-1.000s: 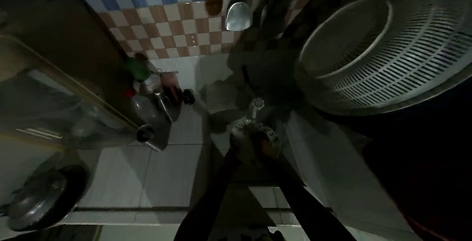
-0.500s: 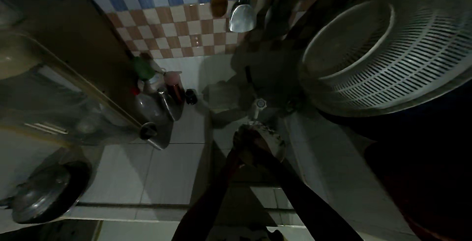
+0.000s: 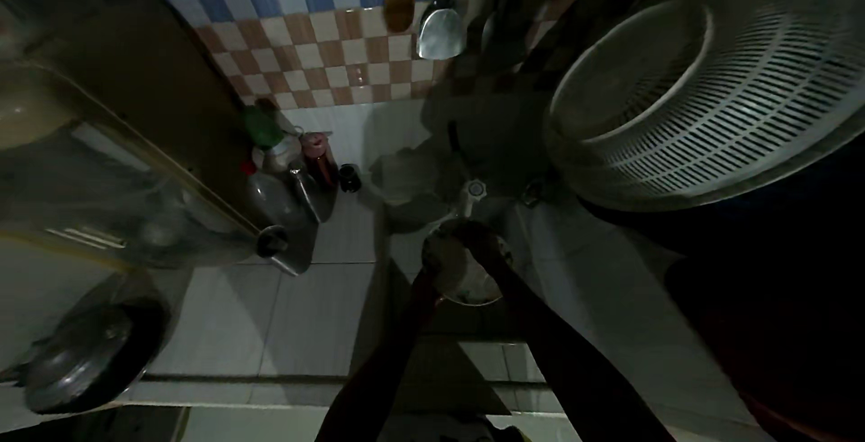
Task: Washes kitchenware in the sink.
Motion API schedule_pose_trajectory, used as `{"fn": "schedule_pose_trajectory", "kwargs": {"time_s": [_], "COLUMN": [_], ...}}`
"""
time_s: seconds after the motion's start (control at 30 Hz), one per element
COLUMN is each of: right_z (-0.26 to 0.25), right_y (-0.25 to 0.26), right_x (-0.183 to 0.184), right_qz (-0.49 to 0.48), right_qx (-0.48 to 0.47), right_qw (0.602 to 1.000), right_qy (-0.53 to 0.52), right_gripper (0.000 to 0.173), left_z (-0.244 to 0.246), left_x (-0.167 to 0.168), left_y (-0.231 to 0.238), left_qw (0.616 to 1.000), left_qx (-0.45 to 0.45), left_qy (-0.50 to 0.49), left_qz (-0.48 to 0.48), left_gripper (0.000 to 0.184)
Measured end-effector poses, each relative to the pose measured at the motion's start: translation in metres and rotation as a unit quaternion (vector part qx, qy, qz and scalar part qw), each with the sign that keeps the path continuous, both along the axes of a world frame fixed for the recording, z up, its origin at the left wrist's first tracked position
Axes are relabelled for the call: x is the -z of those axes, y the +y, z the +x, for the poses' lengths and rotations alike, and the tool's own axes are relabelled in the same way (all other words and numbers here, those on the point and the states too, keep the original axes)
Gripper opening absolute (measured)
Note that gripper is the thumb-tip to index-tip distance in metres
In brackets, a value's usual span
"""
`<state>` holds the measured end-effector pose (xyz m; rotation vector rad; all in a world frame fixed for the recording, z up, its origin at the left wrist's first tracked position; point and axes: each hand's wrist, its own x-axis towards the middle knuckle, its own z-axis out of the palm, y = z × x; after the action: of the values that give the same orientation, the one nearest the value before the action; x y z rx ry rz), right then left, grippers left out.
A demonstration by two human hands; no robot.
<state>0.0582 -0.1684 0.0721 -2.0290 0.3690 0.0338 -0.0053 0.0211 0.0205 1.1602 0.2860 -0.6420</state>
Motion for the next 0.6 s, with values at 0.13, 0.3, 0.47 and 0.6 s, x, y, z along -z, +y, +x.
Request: {"fn": "schedule_pose_trajectory", "kwargs": {"time_s": [0.13,0.3,0.47,0.6], "right_z": [0.002,-0.049,-0.064,-0.067], "right_y": [0.002,0.041,0.024,0.031], "right_x": [-0.007,-0.008,0.039,0.044], "right_qz": [-0.064,-0.153,-0.238,-0.241], "right_qx": [-0.008,-0.169,-0.084,-0.101], "right_qw": [0.998,0.973,0.968,0.963], "right_qy": [0.012,0.024,0.01,0.058], "right_gripper": [0.028,0.033,0.029,0.035], "left_z": [0.008,0.012,0.006,0.004], "left_x": [-0.002,-0.008,-0.015,-0.005], "left_y": [0.0,0.0,0.006,0.003], "left_qw": [0.999,1.0,1.0,0.999], "left_qx": [-0.013,0.003,0.022,0.03], "left_qy": [0.017,0.009,-0.01,-0.016], "left_qz": [-0.024,0.012,0.018,0.031], "left_gripper": [0.043,0.041,0.044,0.042]}}
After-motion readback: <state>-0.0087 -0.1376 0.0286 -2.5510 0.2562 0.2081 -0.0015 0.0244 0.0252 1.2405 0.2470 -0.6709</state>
